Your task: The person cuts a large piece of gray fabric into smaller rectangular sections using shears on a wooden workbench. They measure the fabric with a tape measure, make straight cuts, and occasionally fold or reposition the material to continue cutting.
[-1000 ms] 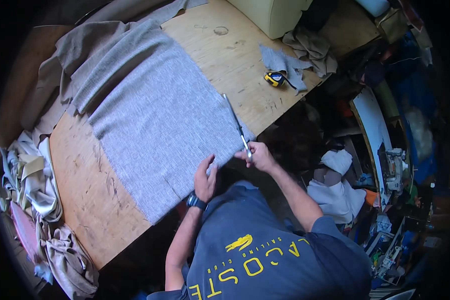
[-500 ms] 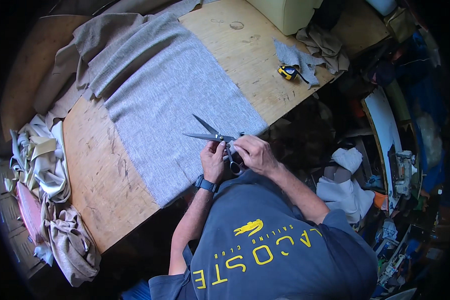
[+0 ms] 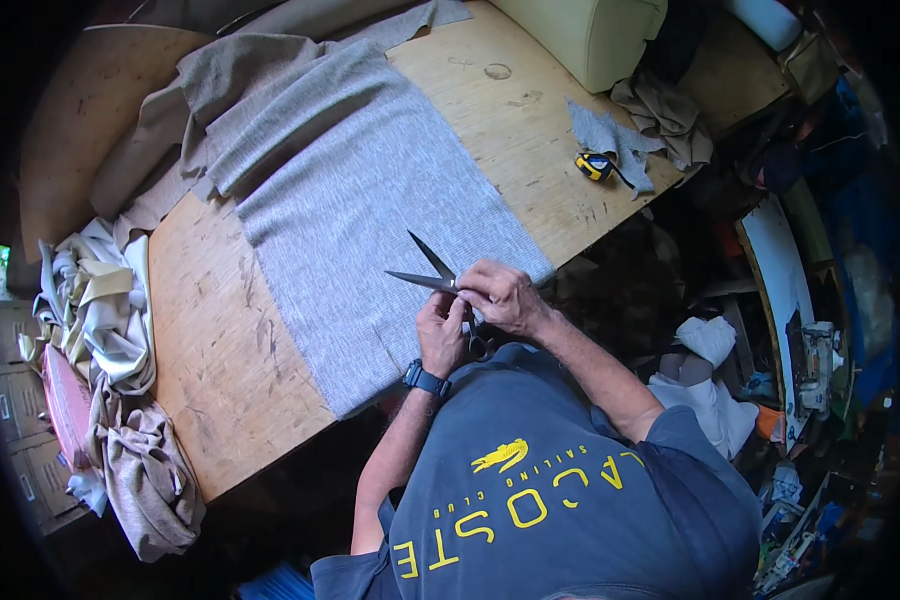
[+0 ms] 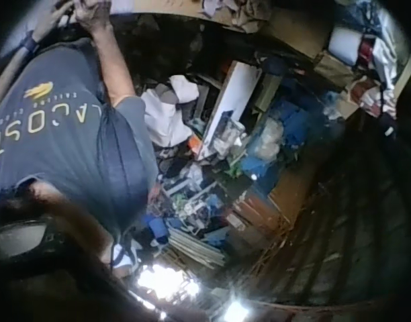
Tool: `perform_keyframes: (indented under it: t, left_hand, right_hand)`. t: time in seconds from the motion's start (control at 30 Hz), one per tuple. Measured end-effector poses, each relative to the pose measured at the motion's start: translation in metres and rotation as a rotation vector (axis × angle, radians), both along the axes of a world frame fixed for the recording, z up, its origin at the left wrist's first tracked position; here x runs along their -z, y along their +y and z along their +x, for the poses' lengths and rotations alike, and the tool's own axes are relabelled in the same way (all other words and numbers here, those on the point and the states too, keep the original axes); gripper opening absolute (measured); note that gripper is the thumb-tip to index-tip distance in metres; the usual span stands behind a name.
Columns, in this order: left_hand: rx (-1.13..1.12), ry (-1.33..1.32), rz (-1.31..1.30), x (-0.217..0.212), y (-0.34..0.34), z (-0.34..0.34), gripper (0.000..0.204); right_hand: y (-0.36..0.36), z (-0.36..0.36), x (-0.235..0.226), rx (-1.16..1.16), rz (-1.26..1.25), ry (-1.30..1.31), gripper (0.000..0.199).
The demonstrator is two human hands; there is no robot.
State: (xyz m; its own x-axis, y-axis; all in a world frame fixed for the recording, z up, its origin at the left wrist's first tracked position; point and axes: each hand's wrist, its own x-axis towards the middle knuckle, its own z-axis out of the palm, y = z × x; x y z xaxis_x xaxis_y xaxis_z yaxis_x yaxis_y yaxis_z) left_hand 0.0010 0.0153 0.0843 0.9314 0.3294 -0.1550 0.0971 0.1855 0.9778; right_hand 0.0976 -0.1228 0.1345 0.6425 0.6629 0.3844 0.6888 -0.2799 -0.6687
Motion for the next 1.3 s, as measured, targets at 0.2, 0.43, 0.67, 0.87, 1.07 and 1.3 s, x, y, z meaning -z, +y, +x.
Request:
perform_keyframes:
  t: [0.2,0.43,0.67,0.87,1.07,1.3]
  left_hand:
    - [-0.009,-0.027,-0.033,0.007,-0.001,0.002,0.017]
    - [-0.001,-0.04,-0.041,0.013,-0.003,0.002,0.016]
    - [-0.09,0.01,-0.155,0.017,0.001,-0.001,0.013]
    - [-0.122,0.149,-0.244,0.052,-0.002,-0.007,0.015]
    - [0.135,0.261,-0.138,0.062,-0.02,-0.016,0.034]
    - [0.414,-0.152,1.262,0.075,0.003,-0.03,0.052]
  right_hand:
    - [0.001,0.001,-0.007,0.043,-0.084,-0.071,0.011]
    - [-0.001,-0.003,0.002,0.076,-0.144,-0.033,0.014]
    - [-0.023,-0.026,0.007,0.141,-0.179,0.05,0.034]
    - [-0.039,-0.07,0.042,0.136,-0.474,0.19,0.058]
    - [-0.054,-0.079,0.062,0.199,-0.287,0.918,0.042]
    - [-0.088,-0.084,0.054,0.221,-0.304,1.326,0.048]
